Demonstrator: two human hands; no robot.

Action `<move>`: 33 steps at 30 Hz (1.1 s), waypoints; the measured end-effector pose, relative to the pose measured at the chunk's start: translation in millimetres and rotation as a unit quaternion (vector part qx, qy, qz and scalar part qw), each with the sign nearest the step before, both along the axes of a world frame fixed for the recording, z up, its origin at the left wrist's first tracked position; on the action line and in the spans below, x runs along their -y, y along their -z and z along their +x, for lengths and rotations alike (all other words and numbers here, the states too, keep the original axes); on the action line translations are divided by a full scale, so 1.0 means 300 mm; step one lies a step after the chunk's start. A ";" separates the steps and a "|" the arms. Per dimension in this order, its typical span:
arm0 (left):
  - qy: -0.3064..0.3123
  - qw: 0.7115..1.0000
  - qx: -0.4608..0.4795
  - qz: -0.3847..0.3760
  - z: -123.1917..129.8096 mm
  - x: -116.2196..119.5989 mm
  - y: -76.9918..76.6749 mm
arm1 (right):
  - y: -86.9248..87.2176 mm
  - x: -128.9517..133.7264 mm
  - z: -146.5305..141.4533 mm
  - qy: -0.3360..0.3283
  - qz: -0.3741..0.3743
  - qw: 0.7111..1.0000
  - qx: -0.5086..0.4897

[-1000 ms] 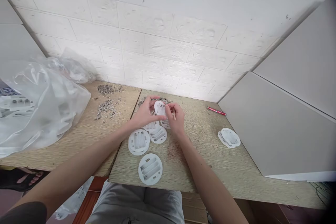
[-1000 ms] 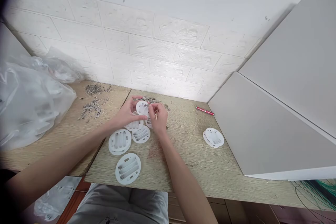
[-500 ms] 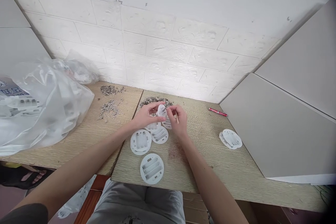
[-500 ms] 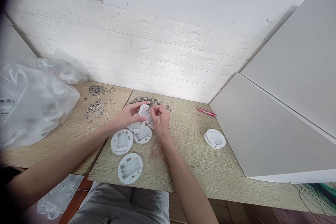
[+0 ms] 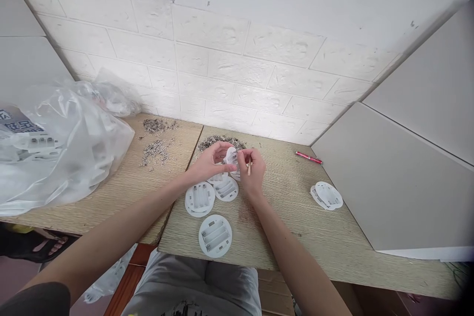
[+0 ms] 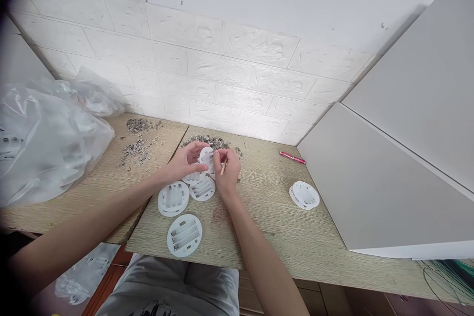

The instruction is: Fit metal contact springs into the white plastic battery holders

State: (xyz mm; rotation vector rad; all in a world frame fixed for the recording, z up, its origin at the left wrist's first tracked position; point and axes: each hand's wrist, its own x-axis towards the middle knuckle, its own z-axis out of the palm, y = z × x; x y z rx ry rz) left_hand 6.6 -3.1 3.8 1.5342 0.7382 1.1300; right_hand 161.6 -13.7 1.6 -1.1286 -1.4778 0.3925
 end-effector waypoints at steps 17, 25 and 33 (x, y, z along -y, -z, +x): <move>-0.010 0.999 -0.045 0.025 -0.004 0.010 -0.009 | 0.006 -0.002 0.002 -0.025 -0.035 0.999 0.002; -0.014 0.998 -0.053 0.033 -0.004 0.016 -0.018 | -0.008 -0.002 0.007 -0.038 -0.065 0.996 -0.042; -0.021 0.997 -0.056 0.039 0.006 0.023 -0.031 | -0.005 0.000 0.002 -0.048 -0.078 0.994 -0.066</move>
